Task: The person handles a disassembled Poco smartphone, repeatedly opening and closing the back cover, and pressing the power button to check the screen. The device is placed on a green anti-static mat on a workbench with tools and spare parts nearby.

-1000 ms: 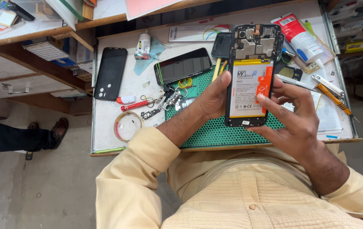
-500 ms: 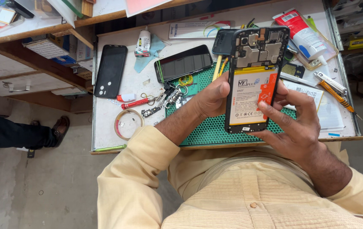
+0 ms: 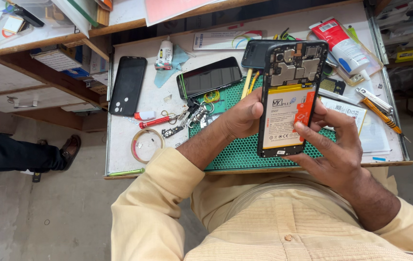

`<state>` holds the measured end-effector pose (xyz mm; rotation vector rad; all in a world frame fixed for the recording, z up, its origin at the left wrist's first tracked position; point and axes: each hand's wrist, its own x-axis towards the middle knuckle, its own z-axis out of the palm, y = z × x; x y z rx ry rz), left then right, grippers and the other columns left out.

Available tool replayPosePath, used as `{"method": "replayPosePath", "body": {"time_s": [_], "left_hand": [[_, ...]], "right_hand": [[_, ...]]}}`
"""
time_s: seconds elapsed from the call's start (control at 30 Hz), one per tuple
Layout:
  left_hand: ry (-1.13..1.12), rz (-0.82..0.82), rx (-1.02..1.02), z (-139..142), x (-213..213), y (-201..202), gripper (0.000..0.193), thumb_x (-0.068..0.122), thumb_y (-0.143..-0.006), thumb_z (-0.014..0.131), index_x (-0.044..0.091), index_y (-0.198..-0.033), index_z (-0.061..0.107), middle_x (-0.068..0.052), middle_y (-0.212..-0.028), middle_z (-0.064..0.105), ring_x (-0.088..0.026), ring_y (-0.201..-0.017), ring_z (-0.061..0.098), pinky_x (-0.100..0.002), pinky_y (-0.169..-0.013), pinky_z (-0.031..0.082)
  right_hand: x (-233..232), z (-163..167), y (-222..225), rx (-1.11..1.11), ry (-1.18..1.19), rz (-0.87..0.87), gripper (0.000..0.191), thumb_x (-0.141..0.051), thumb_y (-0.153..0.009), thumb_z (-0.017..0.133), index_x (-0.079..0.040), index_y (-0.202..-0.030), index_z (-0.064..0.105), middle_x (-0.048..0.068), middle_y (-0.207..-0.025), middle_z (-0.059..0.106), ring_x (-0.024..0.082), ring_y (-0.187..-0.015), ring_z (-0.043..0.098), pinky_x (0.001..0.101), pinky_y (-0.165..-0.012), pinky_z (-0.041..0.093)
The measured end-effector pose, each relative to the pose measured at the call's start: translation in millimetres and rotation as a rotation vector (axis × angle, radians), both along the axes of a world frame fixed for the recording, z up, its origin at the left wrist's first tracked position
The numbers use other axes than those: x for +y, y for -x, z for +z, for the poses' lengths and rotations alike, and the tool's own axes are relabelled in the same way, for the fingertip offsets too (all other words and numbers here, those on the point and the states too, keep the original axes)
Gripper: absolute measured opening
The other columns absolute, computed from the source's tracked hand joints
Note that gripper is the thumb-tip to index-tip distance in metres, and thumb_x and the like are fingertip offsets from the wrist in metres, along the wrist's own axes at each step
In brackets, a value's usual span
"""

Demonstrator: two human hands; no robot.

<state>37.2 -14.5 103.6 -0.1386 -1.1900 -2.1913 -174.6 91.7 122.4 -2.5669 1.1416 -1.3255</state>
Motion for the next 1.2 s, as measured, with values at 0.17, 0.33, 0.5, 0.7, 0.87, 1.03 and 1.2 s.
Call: {"method": "replayPosePath", "body": {"time_s": [0.17,0.33,0.5,0.7,0.87,1.03,1.2], "left_hand": [[-0.010,-0.051,0.029,-0.9,0.2,1.3,0.109,0.064,-0.077,0.087,-0.002,-0.152,0.044,-0.027,-0.141,0.059,-0.039,-0.128,0.063,-0.056,-0.115,0.051],[-0.027,-0.079,0.018,-1.2,0.0,-0.1,0.110,0.061,-0.077,0.089,-0.001,-0.156,0.042,-0.027,-0.140,0.059,-0.038,-0.126,0.064,-0.054,-0.115,0.051],[-0.016,-0.092,-0.030,-8.9,-2.0,-0.1,0.110,0.057,-0.076,0.090,-0.001,-0.157,0.042,-0.025,-0.140,0.060,-0.035,-0.127,0.064,-0.051,-0.115,0.050],[0.013,-0.057,-0.125,-34.1,-7.5,3.7,0.105,0.051,-0.076,0.093,-0.005,-0.153,0.047,-0.023,-0.139,0.062,-0.032,-0.128,0.063,-0.048,-0.117,0.050],[0.001,-0.065,-0.198,-47.5,-11.9,3.9,0.104,0.045,-0.075,0.095,-0.005,-0.152,0.046,-0.022,-0.143,0.062,-0.031,-0.134,0.060,-0.048,-0.119,0.049],[0.102,0.018,-0.265,-38.4,-12.7,0.9,0.100,0.037,-0.076,0.091,0.001,-0.154,0.040,-0.020,-0.144,0.060,-0.029,-0.135,0.058,-0.046,-0.120,0.047],[0.207,0.151,-0.422,-27.9,-10.1,4.0,0.088,0.033,-0.082,0.085,-0.002,-0.153,0.044,-0.020,-0.144,0.061,-0.029,-0.136,0.057,-0.044,-0.121,0.044]], "right_hand": [[1.9,-1.0,4.7,0.017,0.000,0.002,0.070,-0.022,-0.067,0.096,-0.008,-0.129,0.068,0.016,-0.132,0.049,0.028,-0.113,0.058,0.0416,-0.096,0.056],[2.2,-6.9,4.3,0.004,0.029,0.008,0.068,-0.025,-0.067,0.097,-0.007,-0.126,0.069,0.013,-0.122,0.051,0.026,-0.108,0.058,0.0401,-0.091,0.056],[4.8,-16.7,8.2,-0.007,0.061,0.020,0.068,-0.030,-0.067,0.096,-0.007,-0.125,0.068,0.014,-0.123,0.049,0.026,-0.108,0.059,0.0389,-0.089,0.055],[10.7,-31.5,16.4,-0.054,0.059,0.055,0.064,-0.032,-0.072,0.094,-0.008,-0.125,0.065,0.016,-0.126,0.048,0.029,-0.116,0.062,0.0405,-0.098,0.059],[14.3,-33.8,24.7,-0.062,0.074,0.056,0.063,-0.037,-0.072,0.091,-0.009,-0.122,0.066,0.017,-0.124,0.053,0.029,-0.116,0.063,0.0426,-0.099,0.060],[12.1,-31.4,36.5,-0.119,0.077,0.091,0.060,-0.047,-0.079,0.085,-0.010,-0.122,0.065,0.020,-0.123,0.056,0.027,-0.116,0.063,0.0391,-0.092,0.062],[-0.1,-31.1,53.3,-0.135,0.157,0.103,0.056,-0.051,-0.087,0.075,-0.009,-0.123,0.063,0.023,-0.126,0.061,0.031,-0.110,0.067,0.0434,-0.087,0.061]]}}
